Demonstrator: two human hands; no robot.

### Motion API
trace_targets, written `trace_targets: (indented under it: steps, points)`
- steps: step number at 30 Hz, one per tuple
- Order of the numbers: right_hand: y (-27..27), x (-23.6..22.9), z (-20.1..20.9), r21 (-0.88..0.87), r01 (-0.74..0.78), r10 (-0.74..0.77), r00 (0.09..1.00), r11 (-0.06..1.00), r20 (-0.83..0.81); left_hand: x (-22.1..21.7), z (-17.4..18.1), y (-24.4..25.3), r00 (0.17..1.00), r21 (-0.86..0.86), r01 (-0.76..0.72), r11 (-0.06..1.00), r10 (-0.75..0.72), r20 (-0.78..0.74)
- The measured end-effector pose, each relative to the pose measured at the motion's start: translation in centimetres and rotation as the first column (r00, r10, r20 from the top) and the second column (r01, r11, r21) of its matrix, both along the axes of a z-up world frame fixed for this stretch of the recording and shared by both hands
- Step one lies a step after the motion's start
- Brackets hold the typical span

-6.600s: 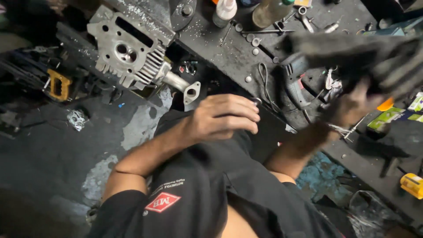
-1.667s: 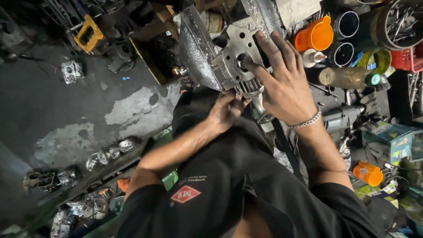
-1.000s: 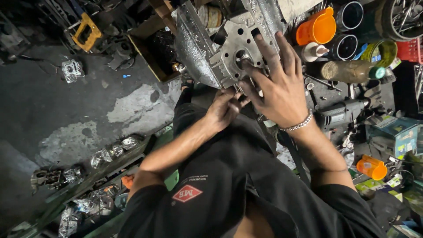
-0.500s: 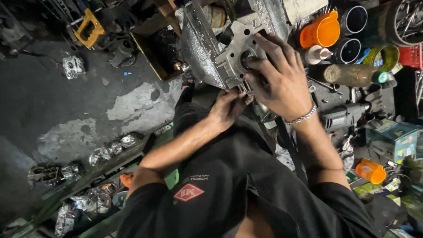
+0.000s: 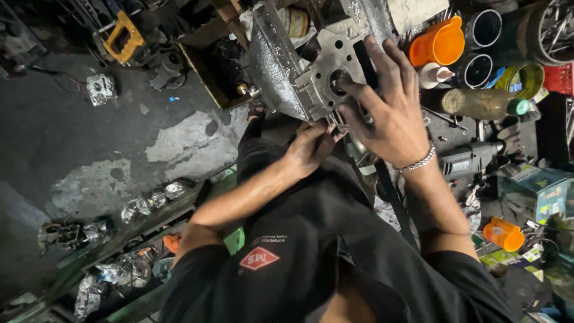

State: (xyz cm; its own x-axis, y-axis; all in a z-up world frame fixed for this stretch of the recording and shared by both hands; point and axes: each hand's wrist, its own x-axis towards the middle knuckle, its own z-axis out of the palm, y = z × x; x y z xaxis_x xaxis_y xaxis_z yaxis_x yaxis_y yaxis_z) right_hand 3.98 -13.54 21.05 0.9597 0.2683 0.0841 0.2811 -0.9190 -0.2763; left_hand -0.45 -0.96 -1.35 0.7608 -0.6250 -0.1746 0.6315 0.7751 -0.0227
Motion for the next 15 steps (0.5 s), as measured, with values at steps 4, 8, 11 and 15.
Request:
trace_targets:
  steps: [4,8,11,15]
  points:
    - [0.52,0.30,0.24,0.031,0.039,-0.039,0.999,0.999,-0.005,0.49,0.31,0.13,0.992,0.009,0.090,0.996,-0.089,-0.092]
    - [0.48,0.28,0.57,0.067,-0.012,0.014,1.000,0.998,-0.022,0.46,0.40,0.16,1.000,0.013,0.003,1.000,-0.003,-0.016]
    - [0.07,0.44,0.85,0.028,-0.006,0.006,1.000,1.000,-0.017,0.46,0.30,0.03,1.000,-0.048,-0.002,0.999,0.002,-0.001]
    - [0.82,1.01,0.76,0.081,0.008,-0.007,1.000,0.997,-0.013,0.17,0.23,0.13,0.997,-0.075,0.033,0.997,-0.038,-0.068]
